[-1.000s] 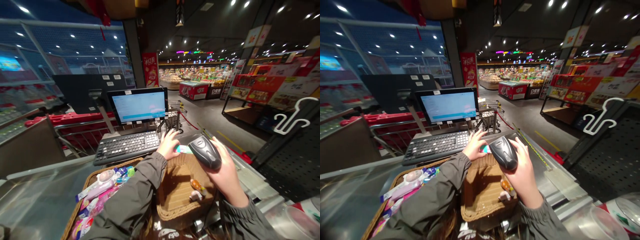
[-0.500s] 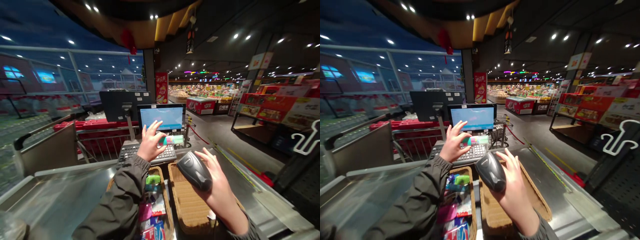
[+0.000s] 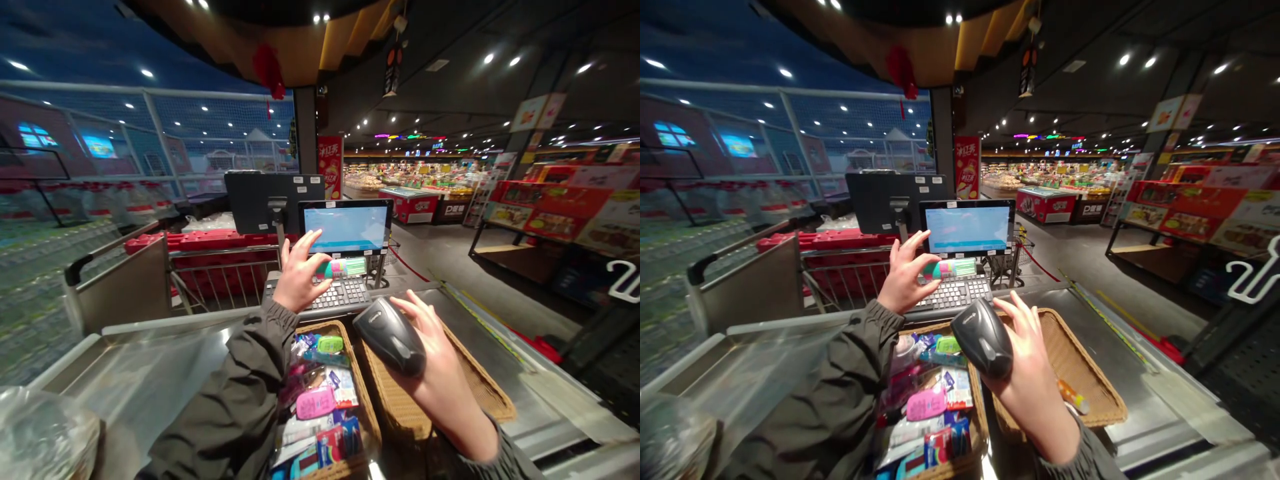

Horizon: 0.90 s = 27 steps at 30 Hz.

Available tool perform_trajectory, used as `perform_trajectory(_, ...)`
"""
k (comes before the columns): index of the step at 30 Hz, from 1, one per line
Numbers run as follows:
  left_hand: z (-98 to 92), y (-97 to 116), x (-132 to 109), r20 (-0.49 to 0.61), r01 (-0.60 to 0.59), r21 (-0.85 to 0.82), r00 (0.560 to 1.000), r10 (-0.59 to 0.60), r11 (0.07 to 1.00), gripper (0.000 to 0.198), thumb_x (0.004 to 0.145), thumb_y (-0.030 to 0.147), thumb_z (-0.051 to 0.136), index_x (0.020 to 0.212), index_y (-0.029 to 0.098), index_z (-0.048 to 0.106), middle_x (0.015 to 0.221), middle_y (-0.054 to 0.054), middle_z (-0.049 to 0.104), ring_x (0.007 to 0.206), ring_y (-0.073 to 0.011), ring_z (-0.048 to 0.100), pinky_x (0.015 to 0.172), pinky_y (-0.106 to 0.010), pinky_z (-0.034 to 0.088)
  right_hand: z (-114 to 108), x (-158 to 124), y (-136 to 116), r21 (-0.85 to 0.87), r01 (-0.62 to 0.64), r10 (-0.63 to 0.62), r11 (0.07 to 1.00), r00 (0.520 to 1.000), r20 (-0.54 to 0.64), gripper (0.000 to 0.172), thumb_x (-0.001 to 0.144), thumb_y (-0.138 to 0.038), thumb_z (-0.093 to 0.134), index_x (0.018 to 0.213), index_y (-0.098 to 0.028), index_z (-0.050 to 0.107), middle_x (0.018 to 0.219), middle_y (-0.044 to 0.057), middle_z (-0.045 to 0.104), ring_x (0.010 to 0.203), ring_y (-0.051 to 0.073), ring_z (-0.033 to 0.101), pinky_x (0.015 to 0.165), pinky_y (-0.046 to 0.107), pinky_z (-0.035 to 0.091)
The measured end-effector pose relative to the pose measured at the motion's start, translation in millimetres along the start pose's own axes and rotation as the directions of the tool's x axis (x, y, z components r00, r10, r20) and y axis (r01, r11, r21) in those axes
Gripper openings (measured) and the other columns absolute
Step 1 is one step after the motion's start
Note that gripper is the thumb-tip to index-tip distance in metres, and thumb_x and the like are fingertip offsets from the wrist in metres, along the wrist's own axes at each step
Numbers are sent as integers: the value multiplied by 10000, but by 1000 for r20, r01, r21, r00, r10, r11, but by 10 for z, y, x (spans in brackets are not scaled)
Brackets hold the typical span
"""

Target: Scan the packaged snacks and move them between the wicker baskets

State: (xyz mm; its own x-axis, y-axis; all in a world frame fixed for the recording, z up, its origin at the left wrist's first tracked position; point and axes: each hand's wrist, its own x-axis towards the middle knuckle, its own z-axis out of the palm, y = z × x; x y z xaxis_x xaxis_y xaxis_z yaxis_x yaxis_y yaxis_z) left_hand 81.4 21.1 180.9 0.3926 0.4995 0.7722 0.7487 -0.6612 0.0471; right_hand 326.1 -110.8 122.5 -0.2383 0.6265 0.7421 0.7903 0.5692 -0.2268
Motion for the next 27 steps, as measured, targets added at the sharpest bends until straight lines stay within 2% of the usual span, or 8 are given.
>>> perform_trajectory(5,-53,-85,-61,-43,-25,12,999,26,1000,242,785,293,735,1020,250,702,1608,-115,357,1524,-319,240,1220,-626,67,44,-26,-116,-28,-6,6,1000,1000,-10,465,862,-328,611,1310,-213,564,1407,176,538,1449,446,342,1106,744,286)
perform_trajectory(8,-106,-126,-97,-48,-79,48,995,82,996,235,806,334,726,1026,254,711,1620,-108,341,1536,-332,195,1215,-640,31,72,-37,-175,-50,9,-9,999,1000,3,430,868,-319,610,1282,-209,579,1416,182,525,1465,447,306,1099,761,275)
perform_trajectory(12,-195,-168,-145,-18,-144,79,989,145,986,239,828,354,709,1044,252,714,1623,-117,333,1526,-332,231,1216,-635,9,117,-35,-263,-47,21,-21,999,1000,6,390,877,-307,599,1252,-205,585,1372,185,552,1447,435,338,1093,754,294)
perform_trajectory(17,-291,-240,-220,-14,-100,71,995,102,992,246,813,352,726,1034,243,714,1618,-132,338,1512,-332,272,1216,-637,21,165,-55,-392,-51,19,-19,999,1000,3,507,865,-278,600,1364,-225,520,1357,166,570,1437,415,366,1124,736,275)
perform_trajectory(21,-351,-313,-313,4,-77,51,997,77,996,237,816,365,723,1021,245,714,1619,-125,338,1504,-327,292,1217,-633,27,177,-95,-465,-39,4,-4,999,1000,16,550,864,-327,616,1392,-228,498,1394,172,541,1447,428,347,1116,741,285)
perform_trajectory(27,-395,-386,-639,118,-56,3,991,56,998,221,823,376,706,986,226,704,1594,-133,385,1496,-341,306,1217,-642,33,153,-167,-528,-40,-59,59,997,998,-1,422,871,-366,627,1258,-202,595,1361,182,561,1425,433,376,1122,703,314)
